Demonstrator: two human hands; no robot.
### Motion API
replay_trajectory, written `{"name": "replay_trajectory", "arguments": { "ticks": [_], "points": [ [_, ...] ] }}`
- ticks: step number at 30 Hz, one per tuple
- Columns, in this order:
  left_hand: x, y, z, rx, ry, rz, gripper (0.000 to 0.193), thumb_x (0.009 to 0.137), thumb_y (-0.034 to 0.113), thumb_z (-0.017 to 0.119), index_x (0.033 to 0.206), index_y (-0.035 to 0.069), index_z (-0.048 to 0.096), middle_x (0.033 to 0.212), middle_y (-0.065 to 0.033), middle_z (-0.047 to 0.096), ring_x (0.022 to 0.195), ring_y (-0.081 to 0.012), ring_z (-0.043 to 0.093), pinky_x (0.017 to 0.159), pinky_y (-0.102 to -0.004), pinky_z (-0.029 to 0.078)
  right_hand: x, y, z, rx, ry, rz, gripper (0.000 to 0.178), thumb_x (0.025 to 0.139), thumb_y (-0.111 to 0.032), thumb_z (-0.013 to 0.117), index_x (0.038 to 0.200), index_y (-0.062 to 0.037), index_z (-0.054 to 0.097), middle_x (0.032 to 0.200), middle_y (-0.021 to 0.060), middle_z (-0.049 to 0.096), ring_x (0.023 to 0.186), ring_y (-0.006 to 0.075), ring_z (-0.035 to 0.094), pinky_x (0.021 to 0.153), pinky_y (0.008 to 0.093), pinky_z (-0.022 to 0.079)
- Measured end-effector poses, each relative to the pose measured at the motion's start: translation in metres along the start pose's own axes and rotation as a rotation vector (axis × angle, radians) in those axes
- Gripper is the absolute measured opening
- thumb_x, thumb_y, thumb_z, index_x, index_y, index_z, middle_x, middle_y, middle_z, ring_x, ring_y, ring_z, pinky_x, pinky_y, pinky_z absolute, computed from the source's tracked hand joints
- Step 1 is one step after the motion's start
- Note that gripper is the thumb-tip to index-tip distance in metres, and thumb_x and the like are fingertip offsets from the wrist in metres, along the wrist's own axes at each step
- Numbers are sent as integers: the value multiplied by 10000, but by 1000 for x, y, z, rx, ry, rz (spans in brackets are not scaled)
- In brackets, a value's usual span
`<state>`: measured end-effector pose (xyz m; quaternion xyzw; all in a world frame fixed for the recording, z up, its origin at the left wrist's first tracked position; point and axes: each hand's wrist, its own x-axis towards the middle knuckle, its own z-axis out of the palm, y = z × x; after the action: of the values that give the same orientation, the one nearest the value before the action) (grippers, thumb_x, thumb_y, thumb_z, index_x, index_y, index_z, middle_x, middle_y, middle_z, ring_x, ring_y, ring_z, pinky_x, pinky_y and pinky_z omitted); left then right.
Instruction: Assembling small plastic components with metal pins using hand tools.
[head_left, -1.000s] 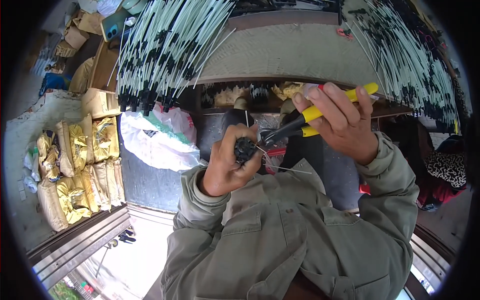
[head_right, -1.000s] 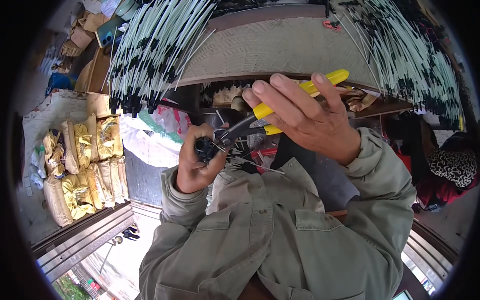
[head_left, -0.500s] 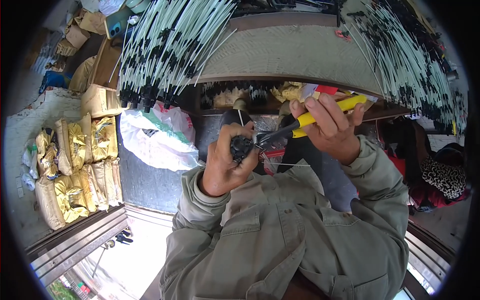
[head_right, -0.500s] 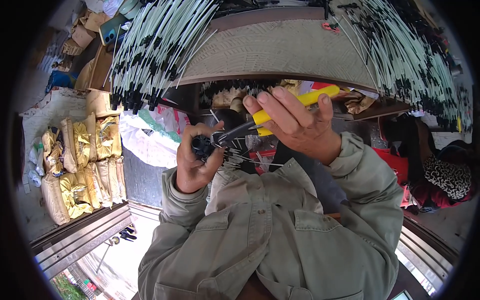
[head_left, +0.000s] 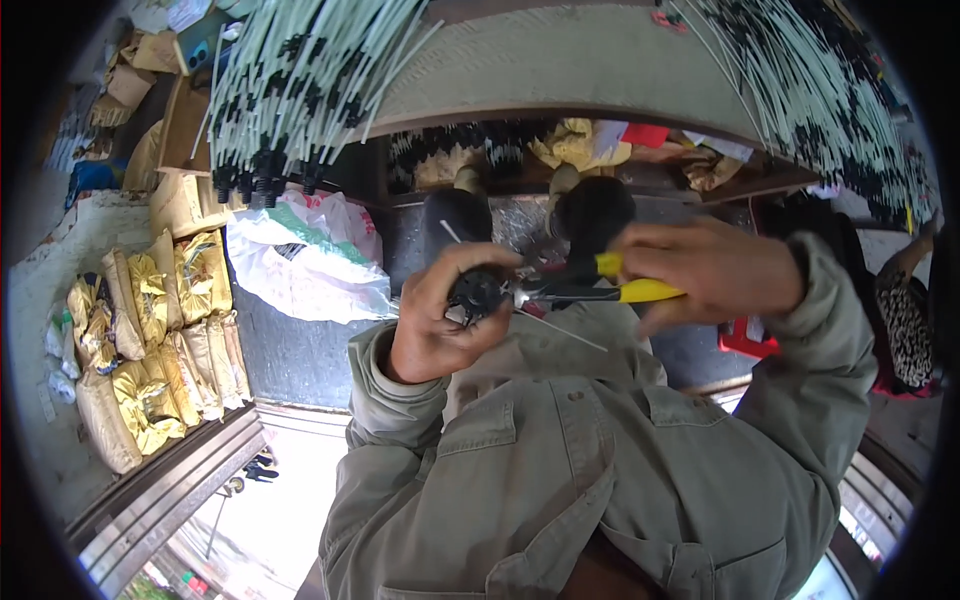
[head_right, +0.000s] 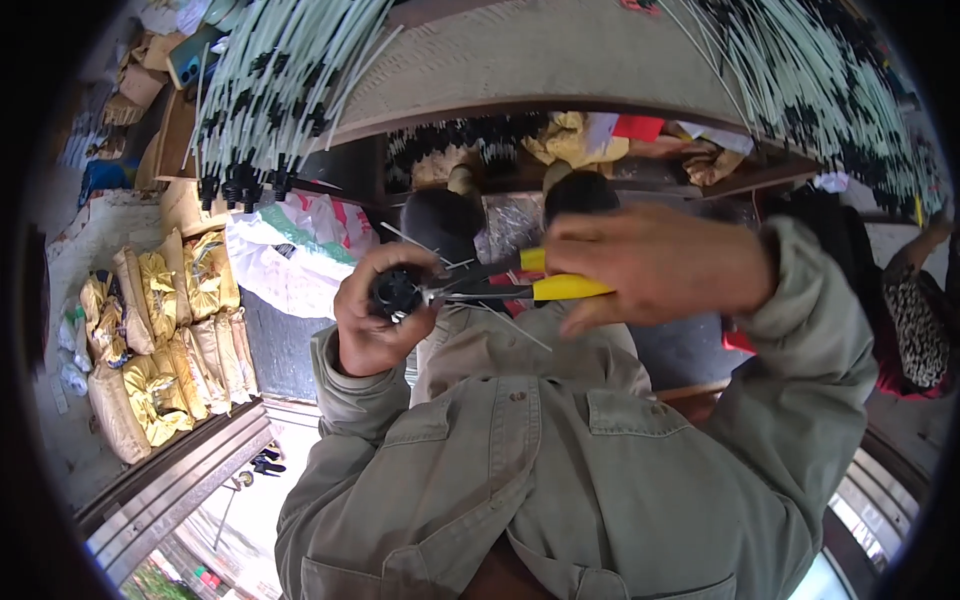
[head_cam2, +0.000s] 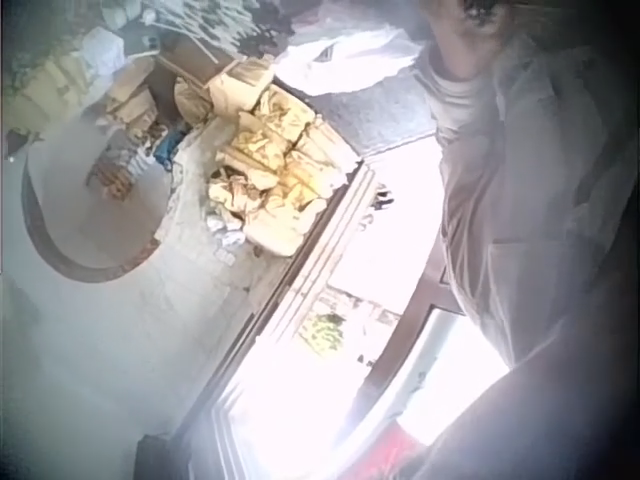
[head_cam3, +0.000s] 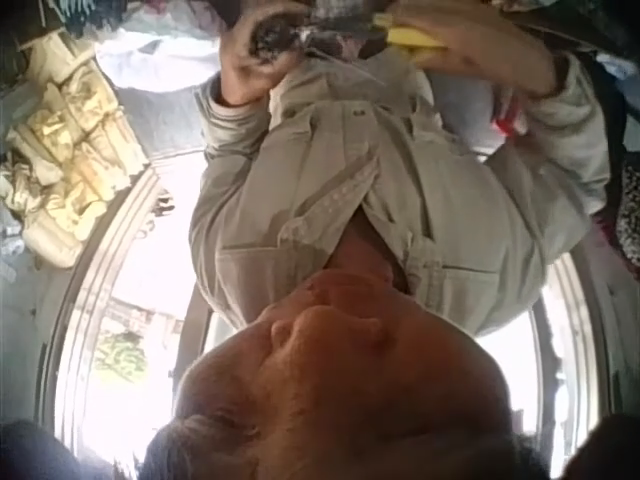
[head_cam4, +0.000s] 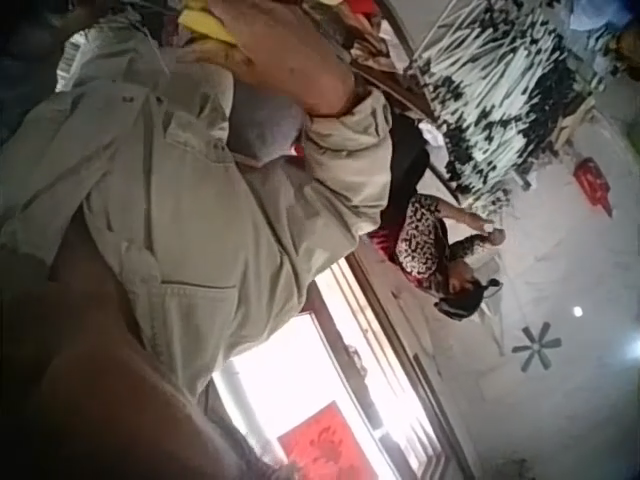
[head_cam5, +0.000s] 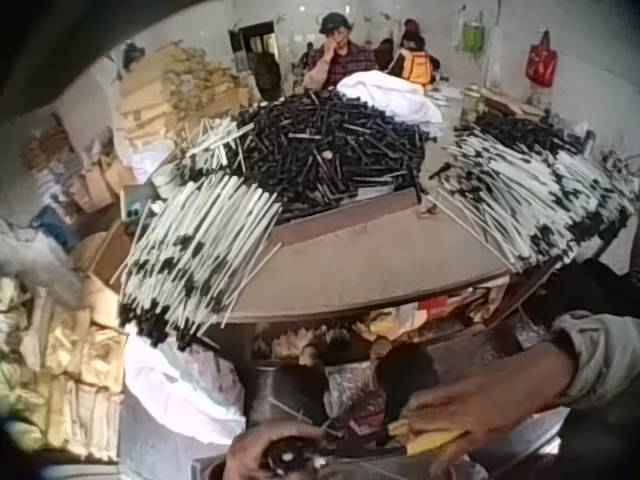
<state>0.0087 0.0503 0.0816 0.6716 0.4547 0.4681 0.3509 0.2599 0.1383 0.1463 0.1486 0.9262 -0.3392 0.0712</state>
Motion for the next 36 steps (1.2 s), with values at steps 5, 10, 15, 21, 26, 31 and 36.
{"name": "replay_trajectory", "arguments": {
  "ticks": [5,10,15,21,26,31,36],
  "points": [
    [7,-1,2,-198,-221,84,503,567,108,814,1004,6,587,860,-96,616,714,-193,583,666,-284,438,-3,34,39,1304,-468,219,498,865,-444,518,1025,22,445,848,142,595,632,192,622,562,278,514],
    [10,-10,6,-214,-226,239,554,515,214,831,977,12,602,840,-74,634,688,-199,575,641,-289,419,0,25,67,1600,-427,46,536,806,-284,644,1164,15,381,922,157,588,687,229,634,619,306,514],
    [3,-18,9,-178,-55,223,571,523,220,832,996,4,596,856,-79,645,692,-201,583,623,-291,428,-8,-11,45,403,208,87,531,756,-171,689,1175,0,411,968,162,578,750,259,633,663,342,507],
    [15,-7,1,-228,-368,172,592,506,279,833,975,-5,612,839,-91,648,690,-193,589,616,-313,423,-20,21,72,1036,-169,107,462,785,-115,661,1161,26,432,1019,155,580,763,229,627,656,315,503],
    [15,-18,2,-242,-262,246,489,540,258,819,938,43,634,819,-50,646,687,-203,592,626,-300,410,-15,4,49,869,58,83,583,755,-228,712,1199,-1,410,1010,141,580,753,176,613,601,282,490],
    [14,-14,9,-180,-215,220,510,545,243,819,965,32,623,881,-48,648,718,-204,595,633,-298,423,-20,1,55,554,88,51,492,805,-219,648,1192,-7,430,1024,156,576,786,220,605,650,304,475],
    [25,-13,8,-212,-524,260,543,540,272,817,992,43,622,861,-51,646,719,-199,596,636,-302,420,-32,29,70,1308,-236,105,452,823,-204,629,1193,-3,465,1027,157,571,773,219,604,651,295,488]
  ]
}}
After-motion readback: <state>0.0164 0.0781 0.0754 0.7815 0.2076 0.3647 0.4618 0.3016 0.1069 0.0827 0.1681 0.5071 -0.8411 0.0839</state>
